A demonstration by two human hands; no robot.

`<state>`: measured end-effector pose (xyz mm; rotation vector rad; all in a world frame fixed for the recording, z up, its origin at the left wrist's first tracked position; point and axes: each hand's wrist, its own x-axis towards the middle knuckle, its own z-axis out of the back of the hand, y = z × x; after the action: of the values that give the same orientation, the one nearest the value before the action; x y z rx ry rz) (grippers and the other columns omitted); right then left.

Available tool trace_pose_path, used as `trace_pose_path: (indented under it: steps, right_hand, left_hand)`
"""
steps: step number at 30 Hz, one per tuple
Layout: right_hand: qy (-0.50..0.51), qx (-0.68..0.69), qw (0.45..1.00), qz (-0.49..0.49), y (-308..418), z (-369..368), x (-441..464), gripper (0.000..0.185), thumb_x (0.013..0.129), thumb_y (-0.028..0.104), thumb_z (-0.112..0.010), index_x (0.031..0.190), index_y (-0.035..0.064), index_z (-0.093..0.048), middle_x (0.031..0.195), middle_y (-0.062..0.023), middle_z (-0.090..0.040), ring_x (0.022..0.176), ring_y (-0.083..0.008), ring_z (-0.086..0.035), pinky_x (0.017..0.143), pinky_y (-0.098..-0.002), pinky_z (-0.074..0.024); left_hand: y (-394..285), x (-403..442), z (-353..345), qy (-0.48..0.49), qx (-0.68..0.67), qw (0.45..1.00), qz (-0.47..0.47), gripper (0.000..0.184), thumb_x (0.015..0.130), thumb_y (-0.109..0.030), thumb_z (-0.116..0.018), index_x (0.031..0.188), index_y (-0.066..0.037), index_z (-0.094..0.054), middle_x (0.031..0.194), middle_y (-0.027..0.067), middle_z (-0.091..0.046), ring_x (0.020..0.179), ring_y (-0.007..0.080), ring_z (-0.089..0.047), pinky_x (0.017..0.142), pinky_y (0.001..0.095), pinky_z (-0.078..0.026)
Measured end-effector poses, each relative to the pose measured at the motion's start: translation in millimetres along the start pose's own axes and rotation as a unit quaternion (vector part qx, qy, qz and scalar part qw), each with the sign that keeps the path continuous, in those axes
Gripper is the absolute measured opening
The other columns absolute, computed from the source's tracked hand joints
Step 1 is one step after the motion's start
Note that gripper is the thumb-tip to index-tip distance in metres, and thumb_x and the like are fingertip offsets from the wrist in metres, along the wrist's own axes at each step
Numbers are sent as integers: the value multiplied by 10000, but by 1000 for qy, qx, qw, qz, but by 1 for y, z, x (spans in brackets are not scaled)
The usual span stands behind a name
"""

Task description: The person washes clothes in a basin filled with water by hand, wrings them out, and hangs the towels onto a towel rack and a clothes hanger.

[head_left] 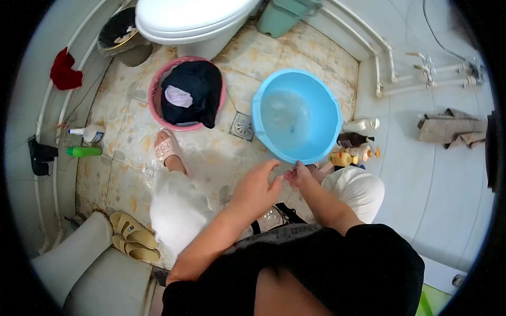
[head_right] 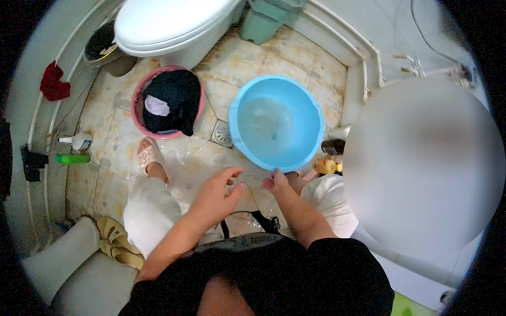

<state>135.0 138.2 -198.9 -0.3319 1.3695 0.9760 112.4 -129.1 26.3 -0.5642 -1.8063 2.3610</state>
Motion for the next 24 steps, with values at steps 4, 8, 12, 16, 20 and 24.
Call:
trace_pose_path:
  steps: [4,8,12,16,20,24]
  right_hand:
    - [89,159,978,103,13,22,8,491,844,330,-429,1194,10,-306,1071,-209,-420,791,-307,-526,616,-399,-487]
    - [61,120,989,59,68,21,21,444,851,250,-415,1219,28,-303,1160,-157,-406,1011,-296,-459,808,-419,-436]
    - [189,144,955,176,104,11,-31,377,856,173,-390,1181,-9,-334,1114,-162,-442,989,-281,-474,792,-420,-452]
    - [226,32,928,293,233,-67,-77,294,801,126,-505,996,-77,-418,814,-189,-511,713,-261,-542,624,-329,-532]
    - [156,-14,931,330,280,-146,-96,157,776,99,-498,823,-41,-447,646,-117,-498,520,-205,-526,491,-279,-531]
    - [198,-103,903,366,229,-119,-103,196,767,119,-477,871,-43,-445,706,-123,-507,553,-198,-533,488,-301,-518]
  left_hand:
    - [8,7,-16,9,113,993,-28,315,765,-191,-518,1024,-12,-498,1003,174,-533,902,307,-521,786,367,-412]
    - [14,25,-28,-12,144,989,23,318,770,-203,-505,1027,-16,-493,998,175,-532,926,328,-499,805,391,-391]
    - [18,27,-30,68,181,981,15,319,769,-194,-510,1032,-15,-482,976,176,-530,910,336,-496,785,400,-396]
    - [22,25,-43,108,198,973,-41,331,768,-210,-524,1032,-15,-479,974,177,-526,890,332,-502,767,407,-401]
    - [23,28,-48,118,246,960,-55,300,763,-230,-522,977,-23,-491,904,177,-531,845,328,-521,716,412,-420]
    - [14,33,-48,115,279,952,-61,286,764,-235,-522,958,-26,-493,874,165,-533,821,334,-527,696,416,-426]
